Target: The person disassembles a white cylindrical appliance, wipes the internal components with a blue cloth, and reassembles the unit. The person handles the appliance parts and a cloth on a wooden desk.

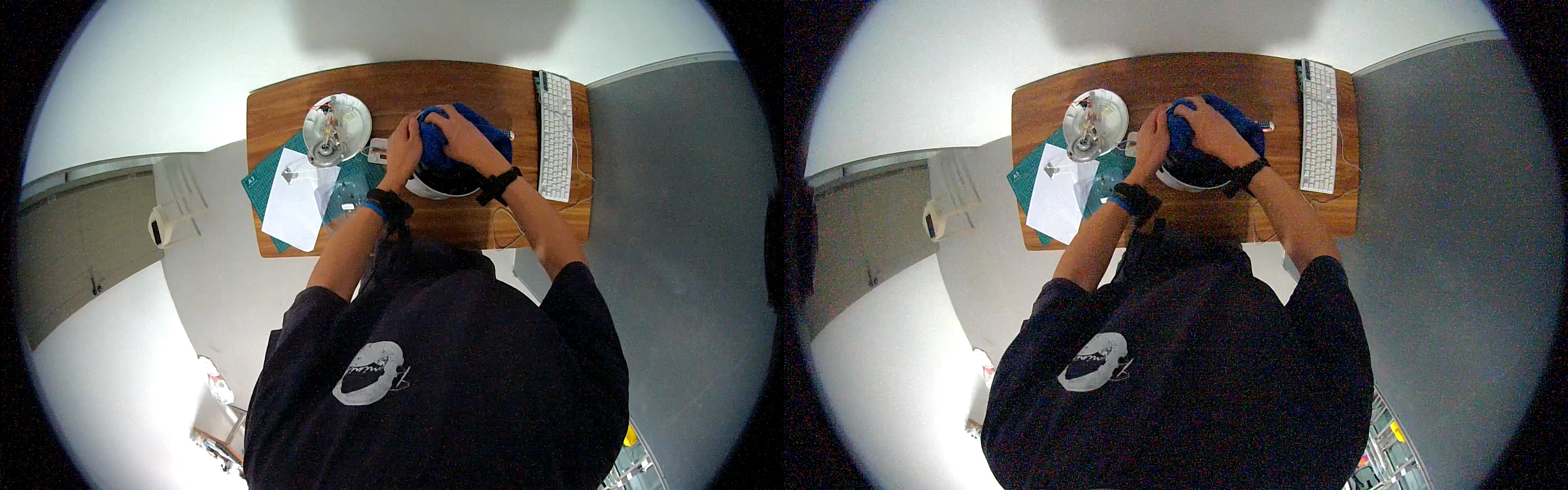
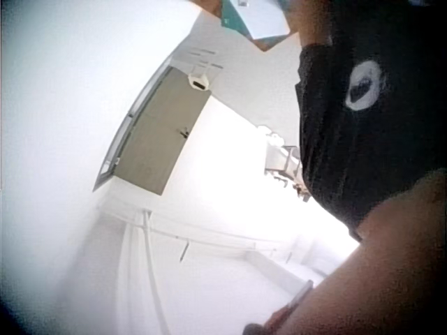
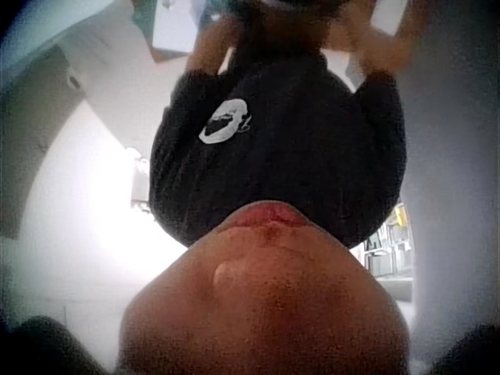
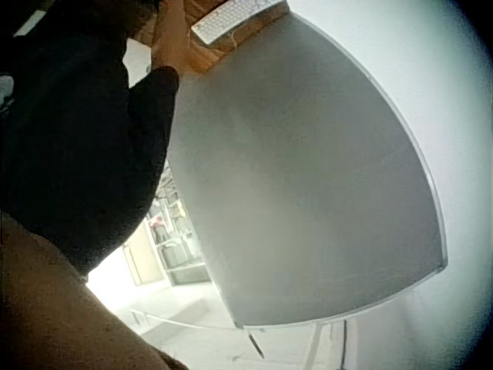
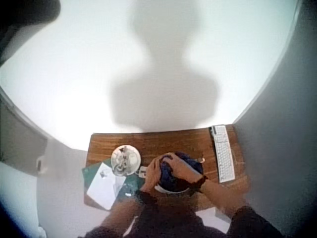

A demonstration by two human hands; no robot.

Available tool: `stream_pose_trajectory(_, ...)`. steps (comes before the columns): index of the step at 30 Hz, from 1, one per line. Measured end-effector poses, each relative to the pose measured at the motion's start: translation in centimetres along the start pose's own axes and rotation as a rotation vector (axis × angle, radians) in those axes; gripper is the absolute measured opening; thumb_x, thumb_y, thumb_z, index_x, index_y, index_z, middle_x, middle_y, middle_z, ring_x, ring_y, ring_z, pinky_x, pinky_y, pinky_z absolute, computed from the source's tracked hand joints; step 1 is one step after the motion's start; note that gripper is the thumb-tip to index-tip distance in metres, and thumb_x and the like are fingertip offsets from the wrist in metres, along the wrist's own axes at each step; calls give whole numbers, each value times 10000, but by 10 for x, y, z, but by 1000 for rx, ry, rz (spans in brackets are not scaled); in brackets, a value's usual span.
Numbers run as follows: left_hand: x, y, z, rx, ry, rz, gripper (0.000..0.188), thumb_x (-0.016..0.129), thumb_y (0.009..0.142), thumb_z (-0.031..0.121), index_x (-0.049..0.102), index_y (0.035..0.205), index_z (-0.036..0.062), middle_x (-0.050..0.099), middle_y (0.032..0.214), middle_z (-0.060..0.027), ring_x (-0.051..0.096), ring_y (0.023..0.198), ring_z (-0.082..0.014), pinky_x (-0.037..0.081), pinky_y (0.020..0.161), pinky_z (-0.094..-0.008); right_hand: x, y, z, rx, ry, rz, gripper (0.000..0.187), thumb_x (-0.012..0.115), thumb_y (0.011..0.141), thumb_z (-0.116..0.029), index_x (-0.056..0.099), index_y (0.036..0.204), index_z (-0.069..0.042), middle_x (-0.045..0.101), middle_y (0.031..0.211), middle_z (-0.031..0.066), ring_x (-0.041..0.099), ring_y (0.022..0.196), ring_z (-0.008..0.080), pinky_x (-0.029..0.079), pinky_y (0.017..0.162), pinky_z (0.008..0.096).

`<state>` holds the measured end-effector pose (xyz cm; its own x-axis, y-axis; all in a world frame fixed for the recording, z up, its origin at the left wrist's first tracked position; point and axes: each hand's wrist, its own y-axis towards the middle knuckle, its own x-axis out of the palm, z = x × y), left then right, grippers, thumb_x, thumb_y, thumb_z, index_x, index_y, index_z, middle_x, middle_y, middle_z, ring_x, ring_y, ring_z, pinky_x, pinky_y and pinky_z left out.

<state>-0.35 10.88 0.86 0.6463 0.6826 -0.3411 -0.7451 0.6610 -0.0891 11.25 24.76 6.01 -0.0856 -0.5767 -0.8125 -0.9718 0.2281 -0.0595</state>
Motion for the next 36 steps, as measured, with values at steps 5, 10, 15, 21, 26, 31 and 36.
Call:
stream_pose_trajectory(5,-5,-21,18,79,188,-49,387,444,1119,336,668,1328,99,720,1185,-232,670,1103,-449,522,939,-497,-18,-13,15,343,-126,-244,824,812,827,-342,423,1509,-91,663,1286,284,660,1136,504,571,936,550)
stream_pose_trajectory(10,-3,-24,20,95,263,-8,365,464,1114,324,694,1296,106,741,1144,-200,683,1081,-435,532,913,-490,-32,-38,7,365,-170,-517,1050,767,868,-439,217,1590,88,706,1114,345,690,1100,457,559,968,514)
stream_pose_trajectory(15,2,-18,18,76,206,22,355,472,1103,315,703,1258,95,741,1110,-207,689,1041,-433,504,954,-537,-10,-60,9,394,-94,-419,1226,818,798,-562,173,1589,118,557,1351,432,609,1214,543,526,1044,528)
stream_pose_trajectory(21,-3,-21,24,73,294,1,379,472,1106,316,701,1225,39,730,1104,-248,687,1032,-445,532,885,-491,0,-32,19,345,105,-379,1366,824,697,-741,204,1605,71,258,1580,444,445,1404,557,434,1159,517)
stream_pose_trajectory(26,2,-28,16,135,194,61,356,471,1095,263,687,1239,20,726,1132,-231,684,1051,-428,532,904,-472,15,-18,-19,-34,-265,-216,860,952,658,-293,563,1359,17,467,1507,242,537,1313,516,463,1102,618)
stream_pose_trajectory(31,-6,-33,-7,28,60,140,376,445,1092,243,659,1302,15,712,1195,-236,679,1102,-403,516,943,-443,27,-13,-6,-432,-116,-289,781,937,623,-235,622,1299,-4,527,1476,177,464,1402,467,407,1183,555)
stream_pose_trajectory(36,-12,-42,-23,-135,-101,126,471,398,1105,298,601,1411,3,661,1352,-245,618,1278,-383,455,1077,-412,34,-21,-11,-578,-19,-297,708,910,598,-229,667,1232,-29,584,1413,161,482,1390,397,414,1196,457)
